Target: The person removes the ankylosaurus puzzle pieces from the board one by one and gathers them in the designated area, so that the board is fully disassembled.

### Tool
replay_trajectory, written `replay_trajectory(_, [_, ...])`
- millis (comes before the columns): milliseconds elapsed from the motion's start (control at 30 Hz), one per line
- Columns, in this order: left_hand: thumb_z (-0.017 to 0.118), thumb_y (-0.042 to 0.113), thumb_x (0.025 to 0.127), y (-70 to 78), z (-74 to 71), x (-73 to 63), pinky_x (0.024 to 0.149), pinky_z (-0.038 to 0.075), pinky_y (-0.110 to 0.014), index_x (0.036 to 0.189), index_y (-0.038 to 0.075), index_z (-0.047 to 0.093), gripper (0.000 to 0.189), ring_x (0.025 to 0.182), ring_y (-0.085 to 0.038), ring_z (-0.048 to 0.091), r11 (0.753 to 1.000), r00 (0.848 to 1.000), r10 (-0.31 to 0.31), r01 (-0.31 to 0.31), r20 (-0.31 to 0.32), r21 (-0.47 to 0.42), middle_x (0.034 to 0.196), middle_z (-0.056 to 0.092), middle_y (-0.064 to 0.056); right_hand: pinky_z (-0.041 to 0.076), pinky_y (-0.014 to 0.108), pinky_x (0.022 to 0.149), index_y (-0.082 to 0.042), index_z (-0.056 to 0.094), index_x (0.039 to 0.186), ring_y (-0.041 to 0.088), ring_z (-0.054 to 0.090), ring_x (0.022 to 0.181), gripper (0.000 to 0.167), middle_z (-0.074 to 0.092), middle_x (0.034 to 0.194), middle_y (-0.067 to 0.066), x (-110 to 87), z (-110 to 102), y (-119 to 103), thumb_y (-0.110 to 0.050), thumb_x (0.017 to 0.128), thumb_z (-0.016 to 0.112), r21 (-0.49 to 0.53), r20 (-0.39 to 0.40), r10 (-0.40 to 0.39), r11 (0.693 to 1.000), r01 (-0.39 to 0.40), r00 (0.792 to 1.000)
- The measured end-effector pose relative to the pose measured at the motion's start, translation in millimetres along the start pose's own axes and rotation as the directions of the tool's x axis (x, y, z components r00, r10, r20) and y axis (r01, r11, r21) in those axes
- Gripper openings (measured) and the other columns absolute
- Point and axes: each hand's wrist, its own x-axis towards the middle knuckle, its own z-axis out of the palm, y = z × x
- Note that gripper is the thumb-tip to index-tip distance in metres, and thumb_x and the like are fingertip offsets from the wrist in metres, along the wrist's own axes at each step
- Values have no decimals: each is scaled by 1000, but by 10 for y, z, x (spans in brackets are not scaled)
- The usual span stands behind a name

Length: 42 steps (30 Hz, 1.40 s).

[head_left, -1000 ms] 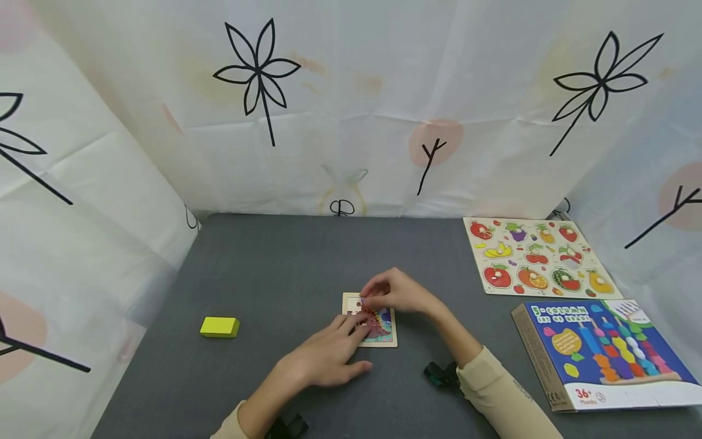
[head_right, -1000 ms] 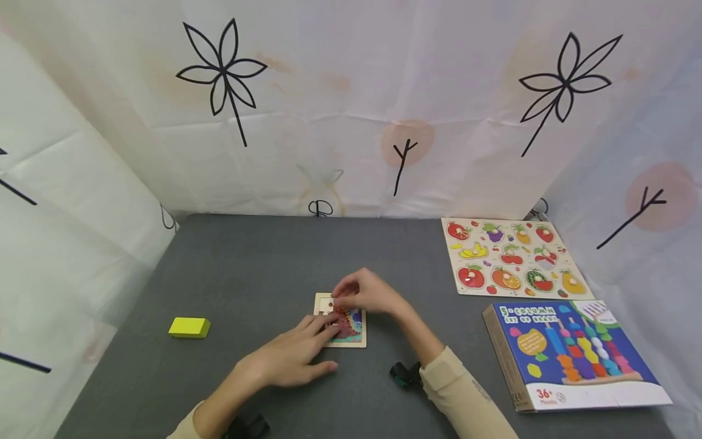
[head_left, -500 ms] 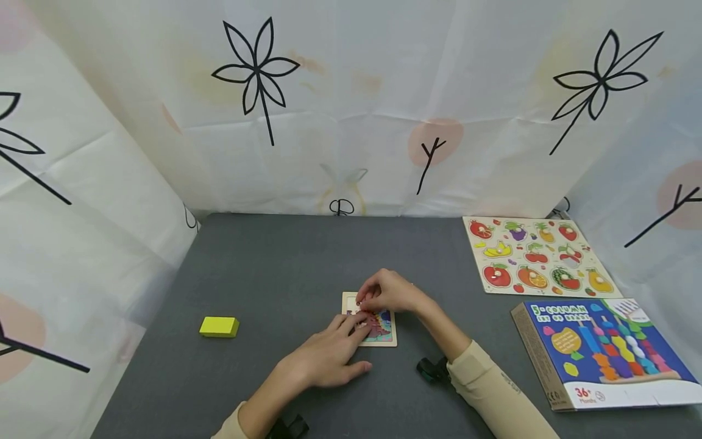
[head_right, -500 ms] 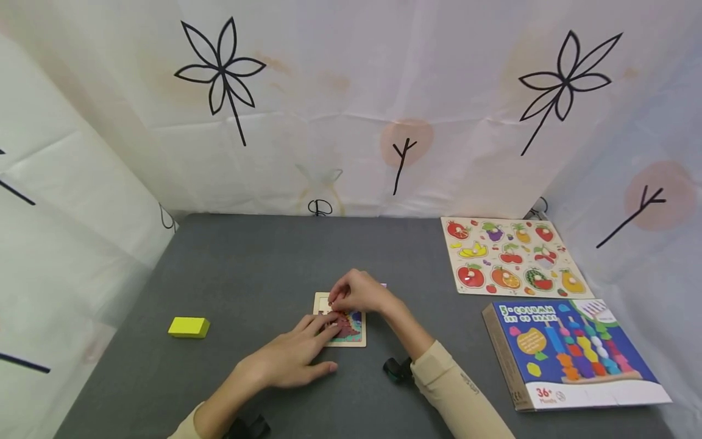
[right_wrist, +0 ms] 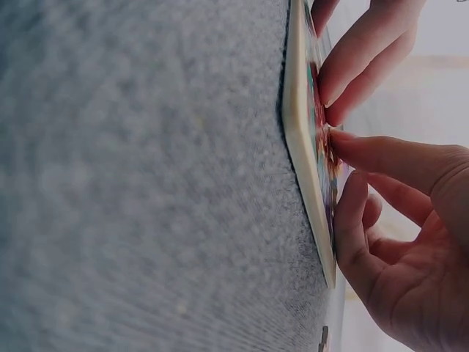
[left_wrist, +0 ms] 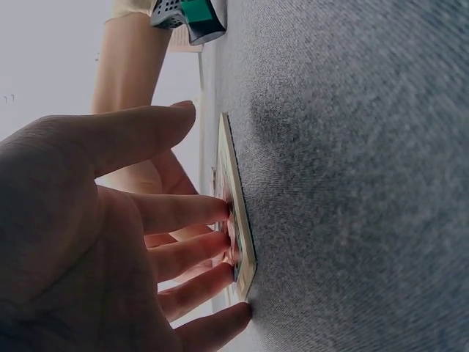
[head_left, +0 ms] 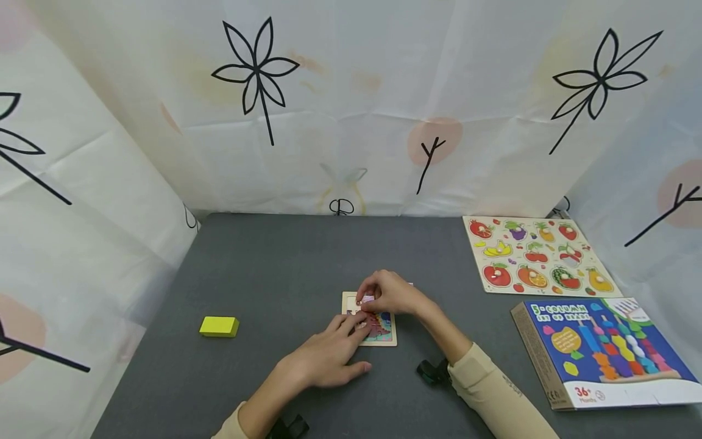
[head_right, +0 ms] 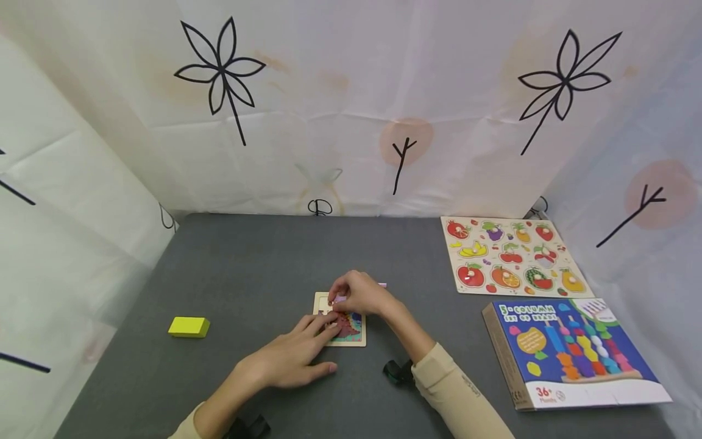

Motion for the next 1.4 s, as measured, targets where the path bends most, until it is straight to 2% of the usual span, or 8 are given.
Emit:
replay_trajectory(133, [66,48,107,8,-7,-11,100,60,-55,167,14,43,73,159,-26,35,1000,1000,5,-5,-1,3,179,29,-1,54,22,81,-11,84,103,9,64,87,6,73,106,9,-37,6,-1,-12,97,81,-28,-17,-13,1000,12,1000])
replay_trajectory(200, [66,48,107,10,-7,-15,100,60,-54,167,14,43,73,159,-26,35,1000,1000,8,-8,-2,6,179,29,-1,54,23,83,-12,84,104,9,64,90,7,73,110,9,-58,3,-2,-12,97,81,-29,-16,-15,999,15,1000])
replay_trajectory(467, [66,47,107,13,-1,-19,100,60,-55,167,14,43,72,161,-27,34,1000,1000,13,-13,-14,-7,178,30,-1,52,22,75,-9,81,113,5,60,80,15,76,100,6,-109,-27,32,-8,98,79,-5,-39,-44,999,43,998])
replay_trajectory(700, [66,47,107,16,6,-16,102,59,-56,168,14,42,73,160,-27,34,1000,1000,4,-4,-8,-7,179,29,-1,58,25,83,-6,81,114,9,70,91,16,80,107,10,-135,-52,32,-6,99,78,47,-37,-57,997,59,998])
replay_trajectory(1067, [66,47,107,-1,24,-6,100,60,-54,167,16,43,72,159,-26,36,1000,1000,11,-11,-18,-3,178,30,1,60,25,84,-4,80,118,15,75,95,17,81,113,13,-169,-92,64,-6,101,76,142,-8,-57,988,57,998])
replay_trajectory(1200, [66,48,107,6,17,-5,102,59,-55,167,16,43,71,160,-26,35,1000,1000,5,-5,-16,-8,178,29,2,61,26,85,-2,78,120,19,76,98,20,80,117,17,-231,-146,79,-5,101,76,199,-6,-54,978,54,999])
replay_trajectory(1400, [65,47,107,5,13,-5,105,58,-54,167,16,43,71,160,-26,35,1000,1000,-1,1,-12,-17,179,29,1,61,24,80,2,77,121,17,76,96,23,78,120,21,-353,-246,157,-5,100,76,266,-9,-38,963,39,999])
